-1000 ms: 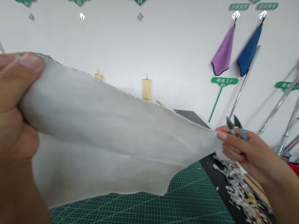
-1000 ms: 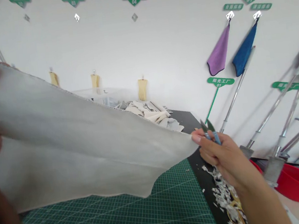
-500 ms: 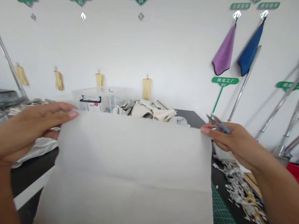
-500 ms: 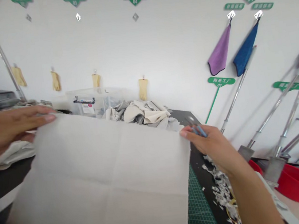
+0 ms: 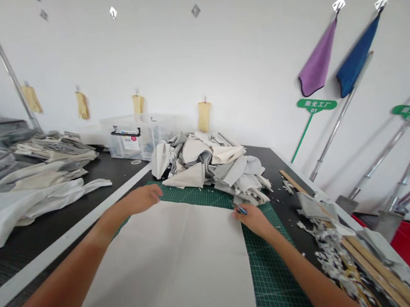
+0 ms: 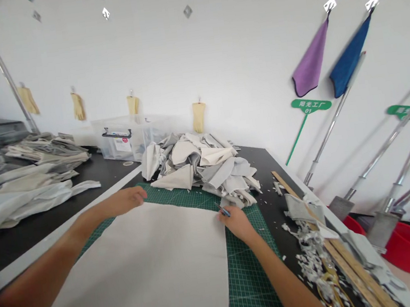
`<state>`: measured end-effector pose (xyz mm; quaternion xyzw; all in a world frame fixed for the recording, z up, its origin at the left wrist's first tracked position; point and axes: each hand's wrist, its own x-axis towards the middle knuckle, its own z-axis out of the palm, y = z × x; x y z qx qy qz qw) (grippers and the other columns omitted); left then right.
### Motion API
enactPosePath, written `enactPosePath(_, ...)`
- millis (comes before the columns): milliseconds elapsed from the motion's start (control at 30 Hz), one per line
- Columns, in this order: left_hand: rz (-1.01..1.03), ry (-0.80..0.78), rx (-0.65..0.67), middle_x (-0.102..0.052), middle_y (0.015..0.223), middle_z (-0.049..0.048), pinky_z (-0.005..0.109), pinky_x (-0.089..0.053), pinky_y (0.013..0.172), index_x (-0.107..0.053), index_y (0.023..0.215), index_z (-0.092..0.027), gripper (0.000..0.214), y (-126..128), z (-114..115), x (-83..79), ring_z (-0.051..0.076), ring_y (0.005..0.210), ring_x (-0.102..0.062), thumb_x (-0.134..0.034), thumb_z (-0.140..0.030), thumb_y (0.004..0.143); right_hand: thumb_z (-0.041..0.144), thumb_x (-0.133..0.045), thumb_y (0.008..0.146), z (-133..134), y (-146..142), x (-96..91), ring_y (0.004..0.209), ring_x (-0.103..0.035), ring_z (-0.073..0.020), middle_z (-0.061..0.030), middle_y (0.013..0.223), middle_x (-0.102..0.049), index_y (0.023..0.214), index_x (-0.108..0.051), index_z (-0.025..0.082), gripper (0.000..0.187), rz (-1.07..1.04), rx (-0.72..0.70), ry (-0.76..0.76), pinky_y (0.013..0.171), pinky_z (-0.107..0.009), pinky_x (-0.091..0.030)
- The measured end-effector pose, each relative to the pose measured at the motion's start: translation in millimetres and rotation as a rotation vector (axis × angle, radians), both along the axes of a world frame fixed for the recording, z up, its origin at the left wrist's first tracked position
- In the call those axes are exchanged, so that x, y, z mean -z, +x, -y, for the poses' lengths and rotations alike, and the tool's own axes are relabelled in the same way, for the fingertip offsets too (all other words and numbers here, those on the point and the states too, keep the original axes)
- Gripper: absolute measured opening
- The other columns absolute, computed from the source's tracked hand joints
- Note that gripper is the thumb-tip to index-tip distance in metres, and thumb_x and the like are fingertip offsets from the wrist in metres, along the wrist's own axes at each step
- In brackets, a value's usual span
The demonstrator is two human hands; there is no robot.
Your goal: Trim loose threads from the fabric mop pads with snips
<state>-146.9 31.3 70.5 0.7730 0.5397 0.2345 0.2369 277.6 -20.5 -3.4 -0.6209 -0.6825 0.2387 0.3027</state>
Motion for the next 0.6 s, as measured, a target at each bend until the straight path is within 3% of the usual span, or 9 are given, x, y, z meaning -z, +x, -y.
enactPosePath(133, 0.09, -0.018, 0.275, -0.072, 0.096, 0.0055, 0.028, -0.051, 0.075, -0.069, 0.105, -0.022, 0.028, 76, -4, 9.9, 0.023, 0.088, -0.067, -0.056, -0.037, 0.085, 0.044, -0.064, 0.081, 1, 7, 8.2, 0.071, -0.055, -0.02, -0.0038, 0.076, -0.065, 0.091, -0.073, 0.017, 0.03, -0.068, 0.032, 0.023, 0.066, -0.03, -0.036)
enactPosePath(333, 0.183, 0.206, 0.43, -0.072, 0.108, 0.0082, 0.033, -0.047, 0.093, -0.067, 0.116, -0.021, 0.034, 192, -1, 45.7, 0.024, 0.102, -0.065, -0.059, -0.039, 0.088, 0.05, -0.064, 0.081, 8, 11, 12.7, 0.066, -0.049, -0.0167, -0.0025, 0.074, -0.06, 0.093, -0.073, 0.017, 0.037, -0.241, 0.056, 0.001, 0.062, -0.028, -0.035)
enactPosePath(433, 0.202, 0.261, 0.466, -0.073, 0.107, 0.0085, 0.033, -0.046, 0.095, -0.071, 0.109, -0.021, 0.031, 220, 5, 64.9, 0.024, 0.102, -0.064, -0.055, -0.042, 0.092, 0.051, -0.064, 0.081, 9, 11, 15.4, 0.067, -0.048, -0.0164, -0.0027, 0.075, -0.059, 0.093, -0.072, 0.017, 0.036, -0.316, 0.066, 0.016, 0.061, -0.027, -0.036)
enactPosePath(600, 0.287, 0.222, 0.408, -0.074, 0.101, 0.0071, 0.033, -0.047, 0.092, -0.074, 0.099, -0.02, 0.029, 224, 4, 86.5, 0.024, 0.097, -0.064, -0.057, -0.042, 0.091, 0.055, -0.066, 0.081, 9, 10, 15.0, 0.063, -0.046, -0.0143, -0.0009, 0.07, -0.055, 0.091, -0.068, 0.018, 0.038, -0.384, 0.048, 0.01, 0.058, -0.026, -0.036)
